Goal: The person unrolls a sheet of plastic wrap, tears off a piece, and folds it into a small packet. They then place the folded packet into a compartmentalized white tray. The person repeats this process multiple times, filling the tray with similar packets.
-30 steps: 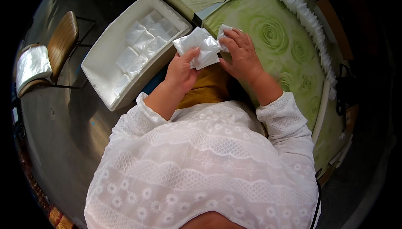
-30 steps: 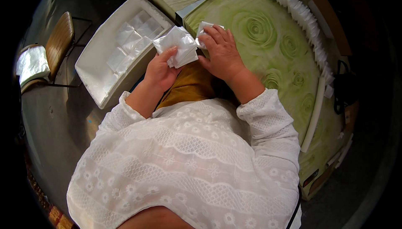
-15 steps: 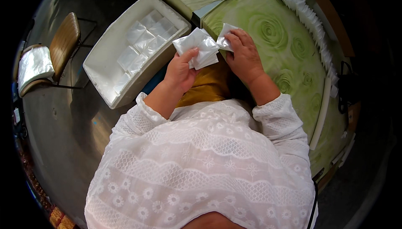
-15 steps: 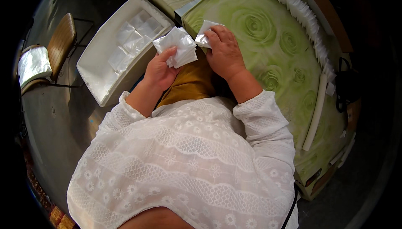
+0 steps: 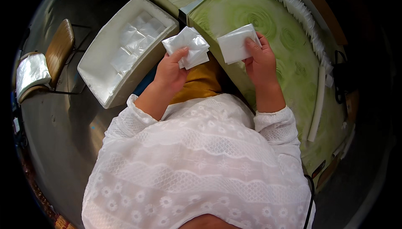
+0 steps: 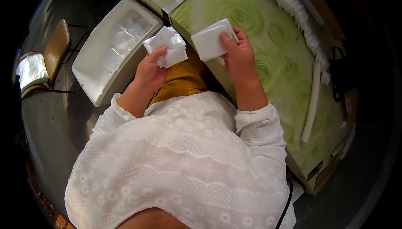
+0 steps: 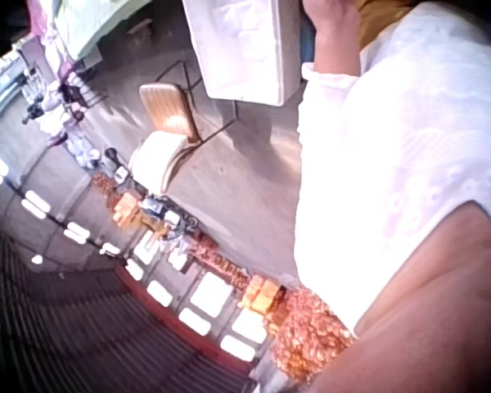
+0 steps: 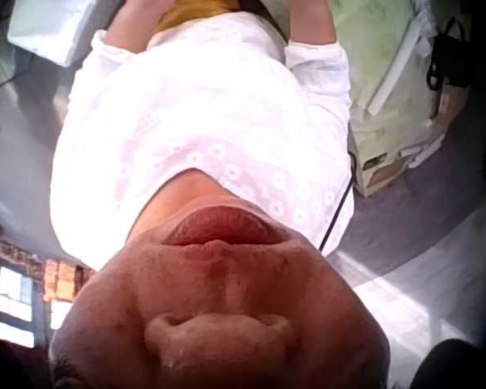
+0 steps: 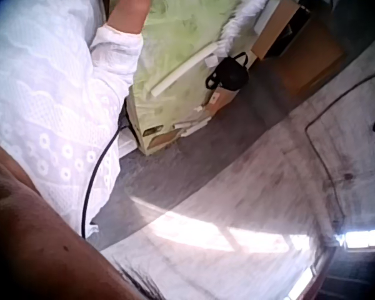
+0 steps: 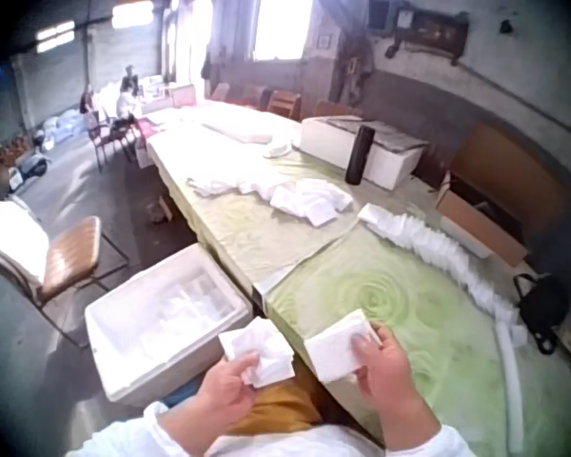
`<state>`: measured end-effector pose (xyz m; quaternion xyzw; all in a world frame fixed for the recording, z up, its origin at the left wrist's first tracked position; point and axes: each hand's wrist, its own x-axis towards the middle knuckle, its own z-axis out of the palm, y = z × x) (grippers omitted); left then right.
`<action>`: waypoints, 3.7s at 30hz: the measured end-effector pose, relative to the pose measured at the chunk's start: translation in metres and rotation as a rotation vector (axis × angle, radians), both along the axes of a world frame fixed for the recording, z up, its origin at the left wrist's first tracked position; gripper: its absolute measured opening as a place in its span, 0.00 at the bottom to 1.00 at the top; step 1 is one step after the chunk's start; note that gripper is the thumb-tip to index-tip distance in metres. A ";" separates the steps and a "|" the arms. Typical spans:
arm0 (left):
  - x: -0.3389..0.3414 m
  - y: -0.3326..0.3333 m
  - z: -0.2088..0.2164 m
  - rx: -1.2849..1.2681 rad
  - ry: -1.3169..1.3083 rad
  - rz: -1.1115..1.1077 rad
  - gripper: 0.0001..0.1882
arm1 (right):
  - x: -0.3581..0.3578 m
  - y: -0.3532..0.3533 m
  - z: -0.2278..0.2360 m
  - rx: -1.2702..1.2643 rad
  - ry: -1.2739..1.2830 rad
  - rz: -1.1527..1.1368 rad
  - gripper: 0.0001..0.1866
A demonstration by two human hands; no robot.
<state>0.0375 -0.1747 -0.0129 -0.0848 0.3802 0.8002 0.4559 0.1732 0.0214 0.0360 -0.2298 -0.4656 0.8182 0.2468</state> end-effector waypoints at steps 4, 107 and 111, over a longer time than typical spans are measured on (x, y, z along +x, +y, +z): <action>0.009 0.007 0.003 -0.009 0.025 -0.043 0.26 | 0.051 -0.025 0.010 -0.222 -0.042 0.154 0.20; 0.092 0.149 0.006 0.047 1.305 -0.536 0.60 | 0.120 0.055 0.027 1.875 -0.383 -0.011 0.20; 0.093 0.147 0.011 0.020 1.228 -0.586 0.59 | 0.128 0.058 0.000 1.228 -0.367 -0.152 0.32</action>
